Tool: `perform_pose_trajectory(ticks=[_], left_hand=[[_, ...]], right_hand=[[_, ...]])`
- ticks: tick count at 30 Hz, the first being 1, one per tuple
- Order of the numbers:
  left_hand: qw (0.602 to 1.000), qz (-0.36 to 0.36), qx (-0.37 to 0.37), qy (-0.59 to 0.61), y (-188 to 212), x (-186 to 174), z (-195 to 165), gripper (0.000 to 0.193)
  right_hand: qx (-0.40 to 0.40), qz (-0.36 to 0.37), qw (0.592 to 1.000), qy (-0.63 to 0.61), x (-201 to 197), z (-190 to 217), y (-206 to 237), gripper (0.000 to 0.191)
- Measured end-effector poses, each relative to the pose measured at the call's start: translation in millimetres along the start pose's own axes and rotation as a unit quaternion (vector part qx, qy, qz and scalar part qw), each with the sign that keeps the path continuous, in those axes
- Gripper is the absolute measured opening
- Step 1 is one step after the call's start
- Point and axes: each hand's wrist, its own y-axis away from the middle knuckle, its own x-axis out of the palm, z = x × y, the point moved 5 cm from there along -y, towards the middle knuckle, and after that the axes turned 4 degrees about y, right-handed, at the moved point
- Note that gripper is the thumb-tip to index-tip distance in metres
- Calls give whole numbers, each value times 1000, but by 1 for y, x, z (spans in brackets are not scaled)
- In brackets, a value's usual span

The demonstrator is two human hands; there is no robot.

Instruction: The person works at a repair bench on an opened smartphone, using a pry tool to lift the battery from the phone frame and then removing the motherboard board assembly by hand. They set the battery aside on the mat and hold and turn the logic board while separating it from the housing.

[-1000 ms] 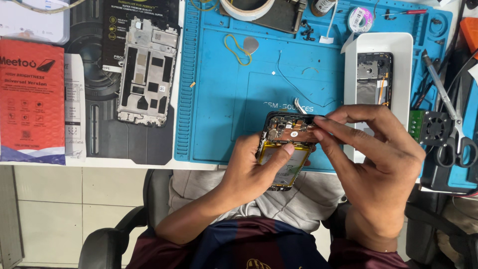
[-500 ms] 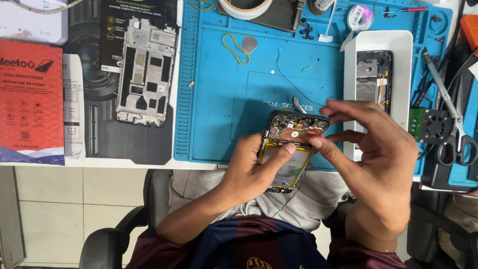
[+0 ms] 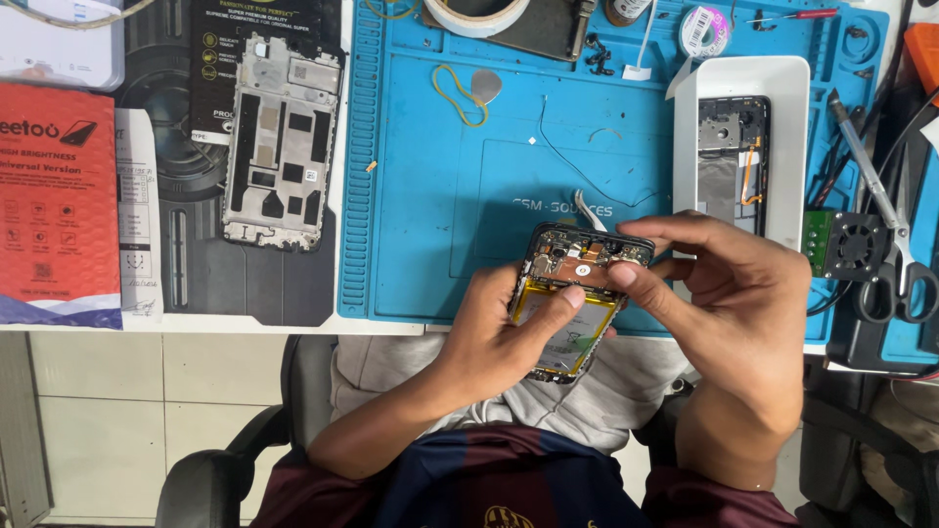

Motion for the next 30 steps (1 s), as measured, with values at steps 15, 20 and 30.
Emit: perform_pose_trajectory(ticks=[15, 20, 30], left_hand=[[1000, -2, 24, -3, 7, -6, 5, 53], [994, -46, 44, -87, 8, -7, 1, 47], [986, -87, 57, -131, 10, -10, -1, 44]], right_hand=[[-9, -22, 1000, 0, 2, 10, 5, 31], [-17, -14, 1000, -6, 1, 11, 6, 33], [-26, 13, 999, 13, 1, 11, 9, 41]])
